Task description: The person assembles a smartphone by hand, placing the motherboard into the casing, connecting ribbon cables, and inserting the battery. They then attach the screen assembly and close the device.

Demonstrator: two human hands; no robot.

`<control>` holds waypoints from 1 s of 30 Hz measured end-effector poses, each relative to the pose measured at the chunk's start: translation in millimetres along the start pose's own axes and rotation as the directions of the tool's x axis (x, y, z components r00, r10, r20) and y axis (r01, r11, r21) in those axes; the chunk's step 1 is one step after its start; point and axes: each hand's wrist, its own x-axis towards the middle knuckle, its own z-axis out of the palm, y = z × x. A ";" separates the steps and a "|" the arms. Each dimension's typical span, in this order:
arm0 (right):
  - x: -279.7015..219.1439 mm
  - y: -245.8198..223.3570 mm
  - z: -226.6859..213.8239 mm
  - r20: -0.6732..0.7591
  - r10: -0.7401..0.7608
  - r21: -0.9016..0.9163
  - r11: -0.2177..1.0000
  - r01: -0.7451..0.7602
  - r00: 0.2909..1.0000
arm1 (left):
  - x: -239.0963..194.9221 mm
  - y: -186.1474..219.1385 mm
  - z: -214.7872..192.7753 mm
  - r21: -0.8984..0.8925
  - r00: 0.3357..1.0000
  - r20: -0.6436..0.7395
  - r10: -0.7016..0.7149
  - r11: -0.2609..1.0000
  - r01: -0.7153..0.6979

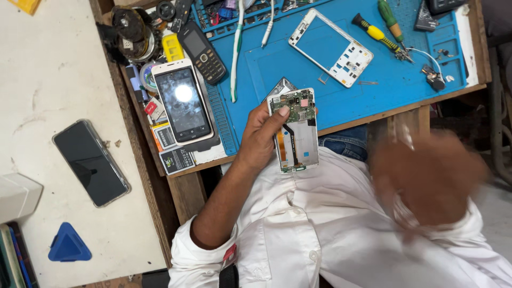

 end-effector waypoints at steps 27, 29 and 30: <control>3.8 77.6 13.7 -0.091 0.143 0.031 0.989 -0.141 0.985 | -22.4 25.2 40.5 0.470 0.973 0.123 0.197 0.851 -0.232; 2.1 79.8 11.1 -0.087 0.160 0.057 0.986 -0.155 0.983 | -21.8 28.8 42.6 0.477 0.967 0.147 0.207 0.842 -0.253; 1.5 80.5 10.8 -0.082 0.169 0.070 0.984 -0.163 0.982 | -22.0 29.6 42.8 0.480 0.964 0.157 0.213 0.837 -0.263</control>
